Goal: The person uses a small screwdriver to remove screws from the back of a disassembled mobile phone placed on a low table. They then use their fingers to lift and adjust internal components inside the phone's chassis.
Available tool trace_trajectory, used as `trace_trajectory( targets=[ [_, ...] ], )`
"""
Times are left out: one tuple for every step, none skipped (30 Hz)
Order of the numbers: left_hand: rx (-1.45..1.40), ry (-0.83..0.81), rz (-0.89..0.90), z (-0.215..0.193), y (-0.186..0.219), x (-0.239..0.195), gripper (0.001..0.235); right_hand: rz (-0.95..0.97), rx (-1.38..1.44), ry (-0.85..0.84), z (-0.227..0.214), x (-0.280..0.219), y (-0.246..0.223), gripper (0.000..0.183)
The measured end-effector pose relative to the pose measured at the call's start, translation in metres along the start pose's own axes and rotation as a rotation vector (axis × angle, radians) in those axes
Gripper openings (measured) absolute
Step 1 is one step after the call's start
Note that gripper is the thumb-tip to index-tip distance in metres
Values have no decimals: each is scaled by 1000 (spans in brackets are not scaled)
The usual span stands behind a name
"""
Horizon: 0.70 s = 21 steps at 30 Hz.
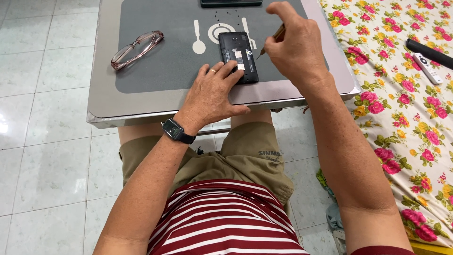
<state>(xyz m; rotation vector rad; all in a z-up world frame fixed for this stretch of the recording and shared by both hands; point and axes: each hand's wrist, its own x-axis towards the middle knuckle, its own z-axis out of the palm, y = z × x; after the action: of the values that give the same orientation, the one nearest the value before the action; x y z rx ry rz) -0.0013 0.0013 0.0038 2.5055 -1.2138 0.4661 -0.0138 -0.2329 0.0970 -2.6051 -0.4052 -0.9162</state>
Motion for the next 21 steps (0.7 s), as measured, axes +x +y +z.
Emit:
trace_trajectory(
  targets=[
    [1, 1, 0, 0, 0, 0, 96, -1, 0, 1, 0, 1, 2, 47],
    [-5, -10, -2, -1, 0, 0, 96, -1, 8, 52, 0, 2, 3, 44],
    [-10, -21, -5, -1, 0, 0, 97, 0, 17, 102, 1, 3, 5, 42],
    [-8, -21, -5, -1, -1, -1, 97, -1, 18, 103, 2, 4, 11, 42],
    [-17, -26, 9, -2, -2, -1, 95, 21, 49, 152, 4, 7, 18, 39],
    [-24, -32, 23, -3, -4, 0, 93, 44, 80, 202, 7, 10, 26, 36],
    [-21, -33, 25, -6, -4, 0, 93, 45, 81, 205, 5, 13, 28, 36],
    [-85, -91, 14, -9, -6, 1, 93, 123, 237, 204, 4, 17, 31, 36],
    [-148, -148, 2, -13, -8, 2, 93, 200, 393, 200, 3, 21, 35, 37],
    [-145, -155, 6, -20, -10, 3, 93, 206, 395, 204, 7, 24, 43, 37],
    [-210, -240, -25, -26, -13, 4, 90, 225, 504, 190, 11, 28, 50, 35],
    [-275, -326, -55, -33, -16, 6, 87, 244, 611, 178, 15, 32, 58, 34],
    [-273, -333, -50, -42, -21, 12, 87, 251, 612, 183, 21, 36, 64, 34],
    [-333, -314, -62, -52, -26, 17, 73, 363, 696, 154, 27, 41, 71, 36],
    [-394, -295, -75, -61, -31, 23, 60, 475, 779, 123, 34, 46, 77, 37],
    [-393, -301, -75, -66, -42, 32, 60, 480, 782, 124, 43, 51, 85, 37],
    [-304, -288, -85, -70, -54, 40, 56, 562, 843, 106, 53, 56, 93, 41],
    [-216, -277, -95, -73, -65, 48, 52, 646, 906, 86, 63, 60, 101, 44],
    [-216, -286, -95, -80, -73, 60, 52, 654, 909, 87, 68, 65, 103, 44],
    [-197, -311, -173, -86, -80, 72, 47, 681, 928, 45, 74, 69, 105, 45],
    [-177, -337, -250, -91, -88, 83, 43, 707, 948, 3, 79, 73, 107, 46]
  ],
)
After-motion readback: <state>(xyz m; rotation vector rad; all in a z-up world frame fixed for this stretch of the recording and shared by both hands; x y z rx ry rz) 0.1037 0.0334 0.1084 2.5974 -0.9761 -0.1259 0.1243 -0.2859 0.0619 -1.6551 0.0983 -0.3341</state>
